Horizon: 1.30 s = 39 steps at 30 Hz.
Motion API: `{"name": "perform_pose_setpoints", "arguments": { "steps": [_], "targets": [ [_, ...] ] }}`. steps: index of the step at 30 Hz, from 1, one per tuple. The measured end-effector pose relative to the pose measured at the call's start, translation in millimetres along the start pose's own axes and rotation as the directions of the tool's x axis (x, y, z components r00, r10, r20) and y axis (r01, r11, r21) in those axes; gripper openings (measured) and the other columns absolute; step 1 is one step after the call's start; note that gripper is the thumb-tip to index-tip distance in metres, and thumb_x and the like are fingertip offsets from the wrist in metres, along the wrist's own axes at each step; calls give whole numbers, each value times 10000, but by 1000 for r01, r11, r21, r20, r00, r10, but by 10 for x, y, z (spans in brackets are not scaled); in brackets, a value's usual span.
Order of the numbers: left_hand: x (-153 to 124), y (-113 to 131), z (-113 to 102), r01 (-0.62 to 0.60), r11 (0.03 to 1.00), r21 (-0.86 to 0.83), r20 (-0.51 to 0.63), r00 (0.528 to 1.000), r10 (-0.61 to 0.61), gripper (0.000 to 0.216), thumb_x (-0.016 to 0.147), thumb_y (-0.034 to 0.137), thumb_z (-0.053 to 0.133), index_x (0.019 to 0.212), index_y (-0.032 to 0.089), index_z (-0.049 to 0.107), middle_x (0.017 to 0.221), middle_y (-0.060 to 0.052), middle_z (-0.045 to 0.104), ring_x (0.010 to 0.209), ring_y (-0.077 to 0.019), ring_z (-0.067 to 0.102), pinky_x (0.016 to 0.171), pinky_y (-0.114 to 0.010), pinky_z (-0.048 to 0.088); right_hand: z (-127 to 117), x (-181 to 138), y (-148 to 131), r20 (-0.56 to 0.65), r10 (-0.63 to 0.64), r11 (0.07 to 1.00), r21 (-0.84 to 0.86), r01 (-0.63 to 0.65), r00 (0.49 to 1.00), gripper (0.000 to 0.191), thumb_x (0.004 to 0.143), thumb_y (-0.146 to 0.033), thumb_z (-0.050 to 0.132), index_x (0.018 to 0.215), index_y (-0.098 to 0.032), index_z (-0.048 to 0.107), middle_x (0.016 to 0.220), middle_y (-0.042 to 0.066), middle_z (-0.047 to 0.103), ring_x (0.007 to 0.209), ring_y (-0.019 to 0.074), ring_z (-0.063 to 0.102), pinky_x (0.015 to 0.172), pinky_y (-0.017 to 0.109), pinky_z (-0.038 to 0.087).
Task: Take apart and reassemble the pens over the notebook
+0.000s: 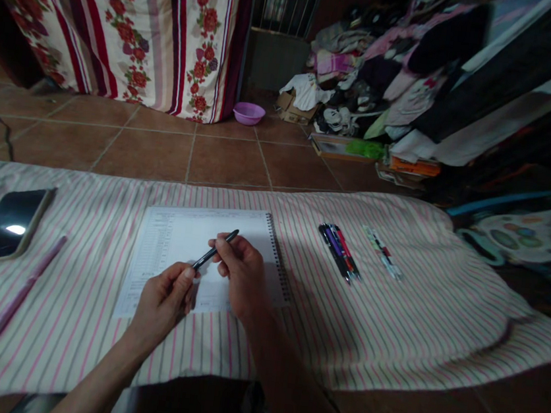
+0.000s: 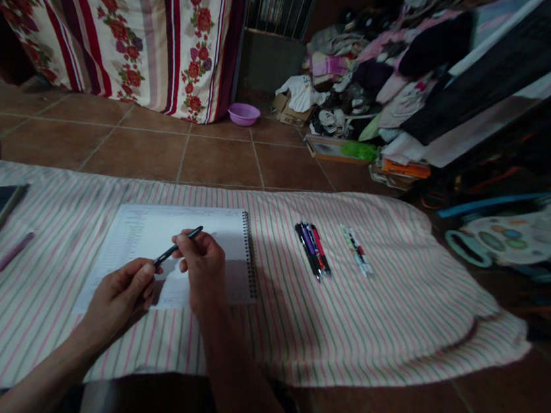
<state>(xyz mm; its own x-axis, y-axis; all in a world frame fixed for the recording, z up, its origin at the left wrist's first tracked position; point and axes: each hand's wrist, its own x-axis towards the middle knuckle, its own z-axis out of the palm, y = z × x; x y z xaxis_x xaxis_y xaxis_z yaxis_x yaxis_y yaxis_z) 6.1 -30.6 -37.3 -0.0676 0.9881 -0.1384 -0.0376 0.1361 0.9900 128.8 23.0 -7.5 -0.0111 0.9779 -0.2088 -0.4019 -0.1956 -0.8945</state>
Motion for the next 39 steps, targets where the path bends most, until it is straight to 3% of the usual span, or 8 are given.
{"name": "perform_pose_setpoints", "arguments": {
  "steps": [6,10,19,24,30,34,39],
  "targets": [
    [-4,-9,3,34,998,-54,24,999,-33,358,814,516,586,808,159,606,466,63,460,420,-63,418,438,-196,286,-16,-2,-41,-31,8,999,-43,-9,999,202,686,-340,702,790,-167,691,772,49,731,530,86,512,435,213,304],
    [2,18,22,130,966,-225,77,990,-116,383,760,524,647,785,143,616,444,70,443,395,-59,414,436,-198,290,-41,4,-48,18,15,1000,-22,-15,1000,201,699,-332,681,828,-179,701,805,53,740,536,88,495,422,211,262],
    [0,138,-21,339,849,-406,258,933,-250,376,718,487,697,722,117,632,418,64,422,297,-51,354,328,-195,238,-42,7,-78,132,-4,1000,25,1,991,231,726,-340,654,905,-198,690,848,54,738,512,84,396,413,233,219],
    [2,126,7,244,884,-398,193,965,-179,368,752,491,669,746,126,624,446,45,474,354,-80,456,348,-191,271,-13,-15,-74,168,14,1000,8,-15,986,283,734,-373,672,956,-201,637,906,58,723,548,85,440,410,221,226],
    [6,130,36,147,947,-287,116,986,-119,394,770,525,639,757,132,609,502,8,577,399,-80,477,411,-199,341,21,-44,37,159,32,982,-186,-2,987,170,698,-319,714,764,-183,635,686,-4,651,523,69,474,485,224,350],
    [14,106,4,91,966,-241,149,987,-55,403,815,507,590,693,125,627,606,-55,652,480,-97,514,499,-228,392,-3,-29,55,192,28,987,-158,2,981,177,735,-355,675,831,-206,677,747,0,663,571,85,535,540,237,427],
    [14,134,17,68,965,-255,118,992,-39,390,826,472,589,639,133,631,599,-38,608,582,-123,539,573,-240,413,-14,-25,21,241,18,985,-171,24,970,281,766,-400,640,974,-216,685,711,-22,611,563,84,531,521,229,434]
  ]
}}
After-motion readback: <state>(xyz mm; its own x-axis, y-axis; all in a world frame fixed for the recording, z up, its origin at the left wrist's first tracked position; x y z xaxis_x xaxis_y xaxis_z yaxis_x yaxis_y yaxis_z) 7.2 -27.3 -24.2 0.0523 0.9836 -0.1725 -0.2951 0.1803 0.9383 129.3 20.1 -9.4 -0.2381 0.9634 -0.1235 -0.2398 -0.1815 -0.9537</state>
